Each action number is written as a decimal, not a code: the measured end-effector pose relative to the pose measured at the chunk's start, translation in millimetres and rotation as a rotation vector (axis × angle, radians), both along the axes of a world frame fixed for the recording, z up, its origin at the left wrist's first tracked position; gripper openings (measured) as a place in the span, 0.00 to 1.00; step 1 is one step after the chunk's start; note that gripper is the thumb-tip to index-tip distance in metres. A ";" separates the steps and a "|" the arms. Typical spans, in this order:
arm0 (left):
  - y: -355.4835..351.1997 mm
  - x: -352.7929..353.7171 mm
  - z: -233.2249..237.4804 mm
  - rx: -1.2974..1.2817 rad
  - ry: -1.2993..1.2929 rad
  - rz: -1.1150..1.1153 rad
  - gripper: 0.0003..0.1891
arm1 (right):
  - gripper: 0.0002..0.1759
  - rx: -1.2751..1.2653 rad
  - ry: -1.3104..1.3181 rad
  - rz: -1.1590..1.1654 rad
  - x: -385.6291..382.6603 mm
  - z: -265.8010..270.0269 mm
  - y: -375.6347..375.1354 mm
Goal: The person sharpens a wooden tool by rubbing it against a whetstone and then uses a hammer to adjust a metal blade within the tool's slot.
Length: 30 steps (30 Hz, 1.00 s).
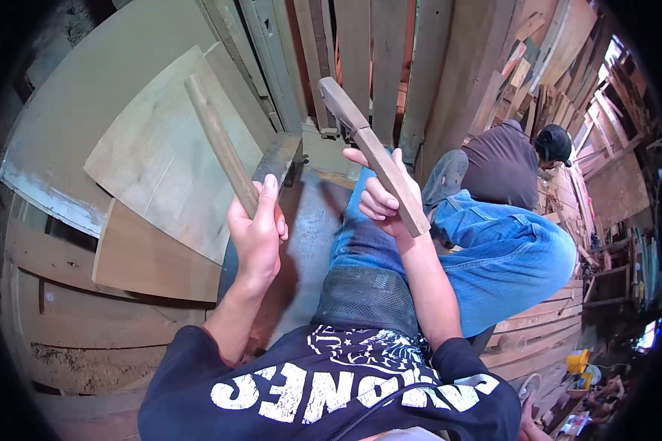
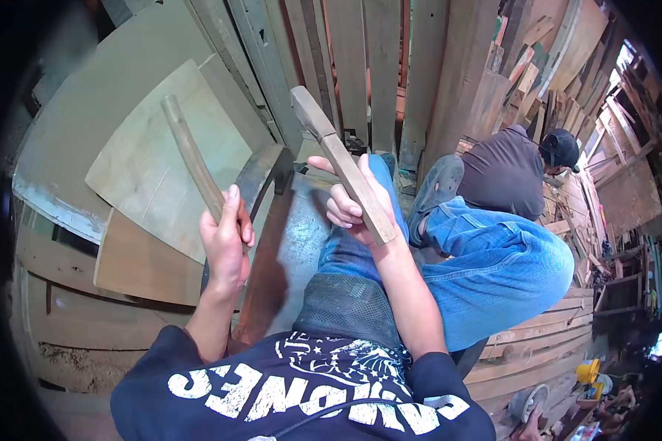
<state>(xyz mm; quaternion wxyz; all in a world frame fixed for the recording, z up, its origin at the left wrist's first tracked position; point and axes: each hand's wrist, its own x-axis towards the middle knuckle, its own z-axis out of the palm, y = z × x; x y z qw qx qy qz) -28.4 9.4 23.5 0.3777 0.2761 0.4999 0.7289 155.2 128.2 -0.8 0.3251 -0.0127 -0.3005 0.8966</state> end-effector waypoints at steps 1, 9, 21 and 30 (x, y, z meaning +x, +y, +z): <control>0.0 0.2 -0.2 -0.022 0.006 -0.017 0.19 | 0.40 0.009 0.011 0.009 0.4 -1.4 0.2; 0.7 -4.0 -11.8 -0.057 0.008 -0.208 0.21 | 0.23 0.640 -0.568 -0.644 -13.7 4.6 -15.5; -1.1 1.0 -5.9 -0.016 -0.063 -0.294 0.28 | 0.32 1.545 -0.971 -0.991 -22.5 3.0 -20.2; 5.8 0.5 -26.8 -0.024 0.425 -0.217 0.27 | 0.34 1.677 -1.087 -1.112 -20.1 12.4 -17.9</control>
